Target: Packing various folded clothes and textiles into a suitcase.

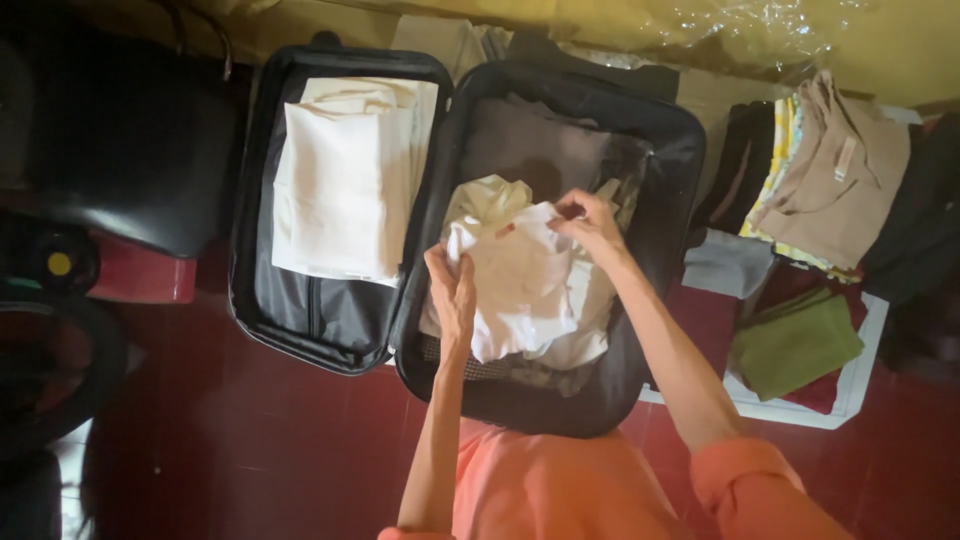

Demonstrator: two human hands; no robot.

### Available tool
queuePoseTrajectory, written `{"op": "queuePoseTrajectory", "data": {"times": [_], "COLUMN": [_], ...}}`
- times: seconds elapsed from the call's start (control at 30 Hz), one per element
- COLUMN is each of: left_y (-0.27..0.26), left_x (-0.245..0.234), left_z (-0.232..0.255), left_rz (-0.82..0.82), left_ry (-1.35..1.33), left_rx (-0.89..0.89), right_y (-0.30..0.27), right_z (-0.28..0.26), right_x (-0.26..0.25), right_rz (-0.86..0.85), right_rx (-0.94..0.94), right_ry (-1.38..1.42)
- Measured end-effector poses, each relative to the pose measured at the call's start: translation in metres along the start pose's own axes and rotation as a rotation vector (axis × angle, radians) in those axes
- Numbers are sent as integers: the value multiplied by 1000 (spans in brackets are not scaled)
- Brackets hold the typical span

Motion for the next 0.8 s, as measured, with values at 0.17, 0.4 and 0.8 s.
{"op": "queuePoseTrajectory", "data": {"times": [0.17,0.4,0.8], "left_y": [1,9,54], "left_x": [18,58,52], "left_z": [-11,-21,-61], "left_rz": [198,-273,-345], "left_ry": [338,355,514], "left_rx": [674,873,652], "right_y": [-10,-1,29], "right_z": [-39,-58,-23], "right_x": [1,6,28], "right_rz": [-73,-41,120], "right_rx": [-405,-258,-222], "right_ry": [217,266,452]}}
Point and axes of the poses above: each hand's wrist, its own y-axis towards the middle knuckle, its own x-axis out of the palm, z = x × y, the point moved 1 cm from there along y, towards the middle knuckle, and after that the axes turned 8 degrees about -y, right-handed, at the moved point
